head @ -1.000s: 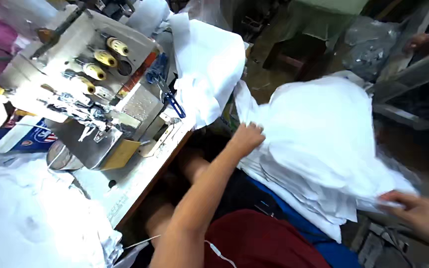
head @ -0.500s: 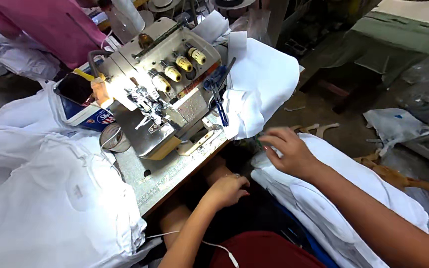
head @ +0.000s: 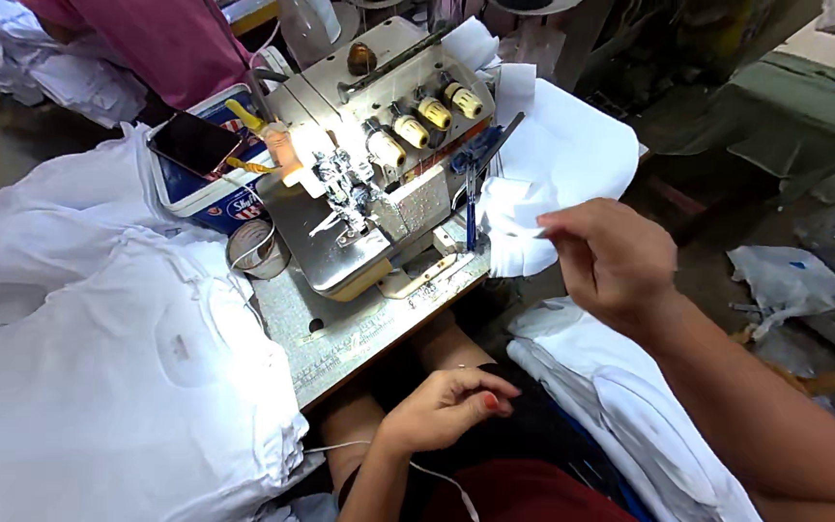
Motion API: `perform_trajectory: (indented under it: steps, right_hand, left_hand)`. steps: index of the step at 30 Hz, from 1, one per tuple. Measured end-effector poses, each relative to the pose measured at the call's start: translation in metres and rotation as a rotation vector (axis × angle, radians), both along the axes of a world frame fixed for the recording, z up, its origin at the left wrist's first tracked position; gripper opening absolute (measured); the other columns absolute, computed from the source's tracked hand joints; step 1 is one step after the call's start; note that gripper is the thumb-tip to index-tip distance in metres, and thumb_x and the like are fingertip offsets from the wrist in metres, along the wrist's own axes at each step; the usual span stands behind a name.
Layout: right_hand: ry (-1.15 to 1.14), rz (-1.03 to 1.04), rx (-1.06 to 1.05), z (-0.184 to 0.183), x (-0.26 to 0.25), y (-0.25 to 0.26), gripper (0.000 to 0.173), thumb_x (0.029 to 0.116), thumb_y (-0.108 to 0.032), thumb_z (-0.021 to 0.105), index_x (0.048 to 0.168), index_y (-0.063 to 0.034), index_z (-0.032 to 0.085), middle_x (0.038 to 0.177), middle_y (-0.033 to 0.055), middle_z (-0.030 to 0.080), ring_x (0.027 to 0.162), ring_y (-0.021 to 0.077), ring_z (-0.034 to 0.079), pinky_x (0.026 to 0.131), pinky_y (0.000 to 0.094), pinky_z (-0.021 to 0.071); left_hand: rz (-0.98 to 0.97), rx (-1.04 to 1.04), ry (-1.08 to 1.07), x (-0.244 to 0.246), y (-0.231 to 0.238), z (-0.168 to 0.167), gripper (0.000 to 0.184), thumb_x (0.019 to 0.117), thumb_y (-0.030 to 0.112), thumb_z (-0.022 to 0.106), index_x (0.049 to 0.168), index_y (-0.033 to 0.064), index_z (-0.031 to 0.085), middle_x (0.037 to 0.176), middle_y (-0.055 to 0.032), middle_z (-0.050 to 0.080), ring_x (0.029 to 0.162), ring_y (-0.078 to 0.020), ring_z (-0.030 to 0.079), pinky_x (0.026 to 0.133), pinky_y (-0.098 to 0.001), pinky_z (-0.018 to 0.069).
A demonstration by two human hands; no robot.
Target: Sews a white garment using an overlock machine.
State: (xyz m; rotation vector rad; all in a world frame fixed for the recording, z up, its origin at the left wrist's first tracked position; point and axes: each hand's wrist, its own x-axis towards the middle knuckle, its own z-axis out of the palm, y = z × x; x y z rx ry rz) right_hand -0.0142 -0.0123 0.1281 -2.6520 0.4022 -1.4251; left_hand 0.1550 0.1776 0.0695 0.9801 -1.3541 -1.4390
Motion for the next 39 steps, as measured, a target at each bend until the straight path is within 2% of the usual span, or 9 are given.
perform_trajectory:
  steps: [2,4,11,17,20,24,27,31,39]
  right_hand:
    - [0.052,0.108,-0.006,0.017,0.0,0.039,0.019,0.1046,-0.013,0.051,0.102,-0.0044,0.068,0.089,0.012,0.072,0.085,0.0211,0.069,0.079,0.0344,0.0553]
    - [0.124,0.303,0.018,0.019,0.003,0.081,0.019,0.1061,-0.016,0.05,0.103,-0.0079,0.068,0.085,0.0093,0.07,0.078,0.021,0.068,0.072,0.034,0.0551]
    - [0.282,0.729,0.221,-0.065,0.029,0.144,0.012,0.0959,-0.005,0.059,0.097,-0.0071,0.071,0.077,0.0069,0.068,0.067,0.0178,0.068,0.059,0.0288,0.0555]
    - [0.924,0.819,0.746,-0.106,0.044,0.142,0.019,0.0977,0.003,0.056,0.105,0.0073,0.073,0.097,0.0243,0.074,0.093,0.0405,0.073,0.086,0.0575,0.0564]
    - [1.182,0.893,0.699,-0.09,0.058,0.136,0.018,0.0987,0.001,0.055,0.103,0.008,0.072,0.098,0.0275,0.071,0.097,0.0455,0.07,0.087,0.0623,0.0521]
    - [0.518,0.975,0.404,-0.059,0.072,0.131,0.013,0.091,-0.002,0.062,0.092,-0.0051,0.075,0.08,0.0099,0.07,0.069,0.0215,0.07,0.059,0.0349,0.0576]
    - [0.208,0.925,0.381,-0.014,0.094,0.119,0.019,0.0979,-0.005,0.056,0.101,-0.0046,0.074,0.084,0.009,0.069,0.077,0.0146,0.067,0.07,0.0232,0.0543]
    - [0.072,0.762,0.49,0.003,0.115,0.103,0.02,0.1002,-0.007,0.058,0.101,0.0026,0.075,0.084,0.0114,0.071,0.079,0.0075,0.066,0.077,0.0156,0.052]
    - [0.066,0.647,0.718,-0.022,0.132,0.092,0.016,0.0943,-0.01,0.065,0.096,0.0019,0.076,0.084,0.0023,0.073,0.074,-0.01,0.061,0.071,0.0056,0.0488]
  left_hand:
    - [-0.048,0.051,0.412,-0.01,-0.006,0.014,0.076,0.0979,0.07,0.041,0.135,0.0074,0.064,0.123,-0.0027,0.072,0.113,-0.0098,0.069,0.092,-0.0277,0.0573]
    - [-0.024,0.089,0.708,-0.012,-0.011,0.034,0.079,0.0849,0.082,0.048,0.132,0.0214,0.07,0.122,0.003,0.074,0.113,-0.0076,0.07,0.095,-0.028,0.0572]
    - [0.642,0.023,0.518,0.042,0.002,0.077,0.025,0.1052,0.012,0.049,0.121,0.0038,0.067,0.098,-0.0085,0.079,0.085,-0.0149,0.077,0.078,-0.028,0.0633]
    - [1.279,-0.011,0.274,0.094,0.025,0.09,0.016,0.11,0.008,0.04,0.115,0.0079,0.056,0.084,-0.0058,0.076,0.069,-0.0154,0.075,0.066,-0.029,0.064]
    - [1.315,-0.09,0.236,0.094,0.03,0.08,0.021,0.1108,0.013,0.04,0.115,0.0076,0.059,0.09,-0.0053,0.077,0.08,-0.0172,0.077,0.077,-0.0339,0.0645]
    - [1.243,-0.097,0.168,0.075,0.03,0.068,0.02,0.1081,0.004,0.04,0.113,0.0052,0.06,0.094,-0.0054,0.078,0.084,-0.0177,0.077,0.081,-0.0368,0.0644]
    - [1.203,-0.067,0.105,0.06,0.031,0.058,0.018,0.1048,0.0,0.044,0.11,0.0029,0.061,0.092,-0.0014,0.076,0.086,-0.013,0.076,0.084,-0.0348,0.0636]
    - [1.136,-0.115,0.02,0.052,0.034,0.049,0.017,0.0976,-0.006,0.054,0.109,-0.0017,0.066,0.09,0.0043,0.075,0.085,-0.0012,0.071,0.082,-0.0218,0.06]
    - [0.975,-0.093,0.15,0.055,0.04,0.034,0.031,0.103,-0.002,0.036,0.113,-0.0024,0.066,0.101,0.0043,0.074,0.096,-0.0024,0.069,0.091,-0.0261,0.0572]
